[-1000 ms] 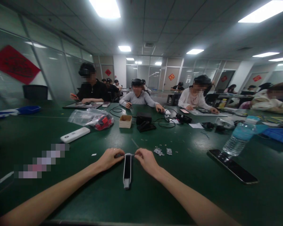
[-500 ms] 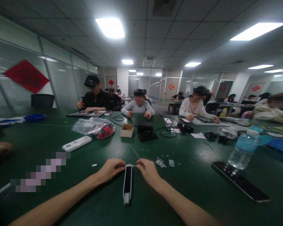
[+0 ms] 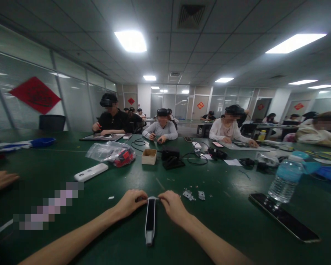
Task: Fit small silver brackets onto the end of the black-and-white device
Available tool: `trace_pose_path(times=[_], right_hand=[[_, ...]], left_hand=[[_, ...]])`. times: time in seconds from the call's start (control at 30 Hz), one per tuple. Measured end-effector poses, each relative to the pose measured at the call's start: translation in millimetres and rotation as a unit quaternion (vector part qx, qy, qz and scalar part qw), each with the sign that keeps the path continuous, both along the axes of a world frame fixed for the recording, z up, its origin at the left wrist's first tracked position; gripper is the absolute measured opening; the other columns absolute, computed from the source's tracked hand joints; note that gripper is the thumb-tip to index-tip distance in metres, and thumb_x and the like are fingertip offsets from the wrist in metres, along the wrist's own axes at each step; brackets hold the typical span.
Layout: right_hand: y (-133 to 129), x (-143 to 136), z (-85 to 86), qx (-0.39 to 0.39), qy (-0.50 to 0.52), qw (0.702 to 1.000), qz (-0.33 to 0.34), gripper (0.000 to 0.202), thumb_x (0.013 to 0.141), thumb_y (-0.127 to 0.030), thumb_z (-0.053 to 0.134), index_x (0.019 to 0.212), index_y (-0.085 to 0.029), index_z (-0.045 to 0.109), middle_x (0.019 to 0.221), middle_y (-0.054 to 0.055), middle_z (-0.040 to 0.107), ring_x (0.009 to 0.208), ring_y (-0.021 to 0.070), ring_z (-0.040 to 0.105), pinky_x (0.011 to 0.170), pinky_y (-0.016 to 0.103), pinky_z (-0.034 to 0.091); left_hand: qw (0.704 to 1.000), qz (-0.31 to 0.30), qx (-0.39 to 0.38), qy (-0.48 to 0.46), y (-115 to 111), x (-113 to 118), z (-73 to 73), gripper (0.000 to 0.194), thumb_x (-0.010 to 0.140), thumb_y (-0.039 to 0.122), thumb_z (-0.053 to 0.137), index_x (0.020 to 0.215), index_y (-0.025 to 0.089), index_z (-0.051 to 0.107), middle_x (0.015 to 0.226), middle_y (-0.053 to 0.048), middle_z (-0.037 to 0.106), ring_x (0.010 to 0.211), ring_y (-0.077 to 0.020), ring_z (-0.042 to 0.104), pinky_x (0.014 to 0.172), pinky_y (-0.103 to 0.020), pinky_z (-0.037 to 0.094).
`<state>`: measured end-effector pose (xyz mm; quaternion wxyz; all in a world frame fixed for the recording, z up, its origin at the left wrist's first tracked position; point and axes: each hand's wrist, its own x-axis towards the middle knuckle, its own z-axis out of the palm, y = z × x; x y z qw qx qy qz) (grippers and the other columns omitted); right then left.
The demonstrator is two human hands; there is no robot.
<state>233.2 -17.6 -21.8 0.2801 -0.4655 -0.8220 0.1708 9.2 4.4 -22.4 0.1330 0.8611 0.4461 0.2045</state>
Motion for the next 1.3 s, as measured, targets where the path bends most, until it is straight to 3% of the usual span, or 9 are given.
trace_pose_path(times=[0.87,1.3], right_hand=[[2.3,2.2,-0.1,-0.01,0.021,1.0,0.017,0.026,0.089,-0.025,0.048,0.104,-0.019,0.068,0.1,0.005,0.068,0.092,0.0184,0.059,0.083,0.03,0.045],[4.8,0.6,0.0,-0.008,0.044,0.999,0.003,0.022,0.083,-0.02,0.057,0.1,-0.02,0.069,0.1,0.004,0.069,0.093,0.0179,0.061,0.085,0.03,0.046]], left_hand=[[1.0,-0.001,-0.01,0.009,0.9,-0.3,-0.3,0.016,0.085,0.029,0.057,0.094,0.019,0.066,0.083,0.0,0.066,0.074,-0.0143,0.058,0.068,-0.023,0.04],[1.0,-0.013,-0.011,0.002,3.4,0.1,-1.8,0.013,0.084,0.027,0.059,0.092,0.019,0.067,0.086,0.0,0.068,0.077,-0.0152,0.06,0.069,-0.023,0.042]])
